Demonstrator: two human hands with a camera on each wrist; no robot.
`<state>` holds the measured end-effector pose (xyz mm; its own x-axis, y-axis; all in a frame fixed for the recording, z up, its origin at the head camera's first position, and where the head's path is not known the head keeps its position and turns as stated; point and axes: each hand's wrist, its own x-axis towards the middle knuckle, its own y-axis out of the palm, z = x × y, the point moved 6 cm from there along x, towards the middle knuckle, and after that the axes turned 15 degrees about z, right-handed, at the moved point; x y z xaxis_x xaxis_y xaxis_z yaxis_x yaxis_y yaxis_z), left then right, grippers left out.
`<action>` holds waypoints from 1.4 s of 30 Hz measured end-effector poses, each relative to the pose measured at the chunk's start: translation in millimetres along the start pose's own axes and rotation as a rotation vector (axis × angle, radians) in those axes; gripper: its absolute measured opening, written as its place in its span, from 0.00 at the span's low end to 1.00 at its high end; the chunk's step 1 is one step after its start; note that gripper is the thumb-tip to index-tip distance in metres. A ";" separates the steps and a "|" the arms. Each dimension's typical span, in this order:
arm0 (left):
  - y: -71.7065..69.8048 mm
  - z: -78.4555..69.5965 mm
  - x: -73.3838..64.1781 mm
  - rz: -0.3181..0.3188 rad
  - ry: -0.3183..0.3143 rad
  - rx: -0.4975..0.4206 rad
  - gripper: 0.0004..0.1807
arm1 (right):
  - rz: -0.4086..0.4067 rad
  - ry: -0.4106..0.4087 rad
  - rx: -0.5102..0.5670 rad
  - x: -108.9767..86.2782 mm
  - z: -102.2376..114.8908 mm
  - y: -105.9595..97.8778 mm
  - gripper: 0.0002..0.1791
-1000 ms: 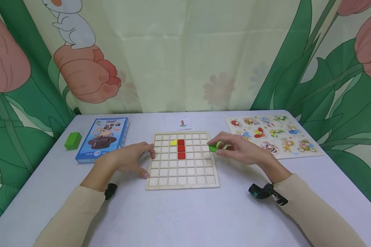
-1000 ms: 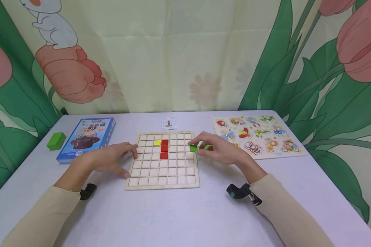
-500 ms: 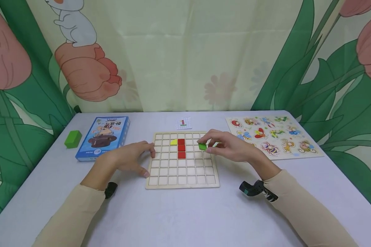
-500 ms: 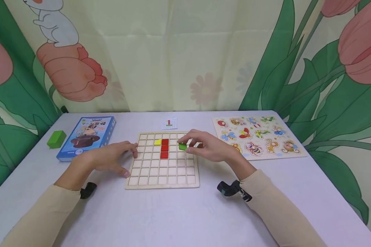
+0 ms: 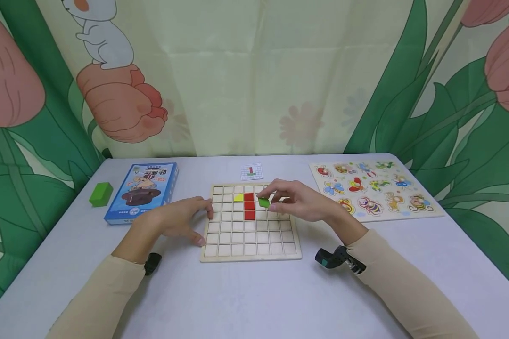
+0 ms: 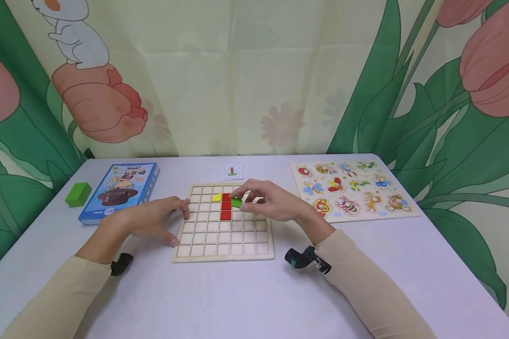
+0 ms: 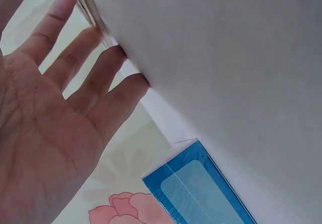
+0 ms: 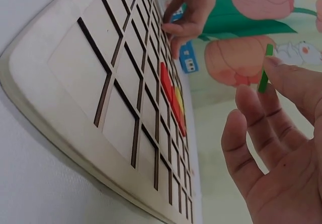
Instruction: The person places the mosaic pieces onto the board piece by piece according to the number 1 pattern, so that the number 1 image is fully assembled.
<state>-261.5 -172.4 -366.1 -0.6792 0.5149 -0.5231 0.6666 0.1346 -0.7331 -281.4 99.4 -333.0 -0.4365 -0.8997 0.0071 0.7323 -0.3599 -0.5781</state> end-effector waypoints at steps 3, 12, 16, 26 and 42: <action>0.3 0.9 0.7 0.001 -0.008 0.000 0.29 | 0.016 -0.019 0.009 4.6 0.1 2.9 0.20; -0.9 0.3 1.8 0.000 0.003 0.011 0.29 | 0.065 -0.047 -0.020 24.1 4.4 13.5 0.18; -2.2 -0.3 -0.4 -0.002 0.016 0.025 0.29 | 0.099 -0.037 -0.060 35.7 6.4 18.5 0.18; -2.4 -1.4 -1.4 0.001 0.018 0.032 0.30 | 0.110 0.071 -0.199 49.8 -0.2 32.5 0.19; -3.7 -2.7 -1.6 0.015 0.012 0.028 0.29 | 0.156 0.142 -0.342 62.3 -3.3 50.2 0.17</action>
<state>-262.0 -171.4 -361.4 -0.6651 0.5270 -0.5290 0.6678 0.1029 -0.7372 -273.5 26.1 -364.2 -0.4194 -0.8852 -0.2011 0.5895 -0.0972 -0.8019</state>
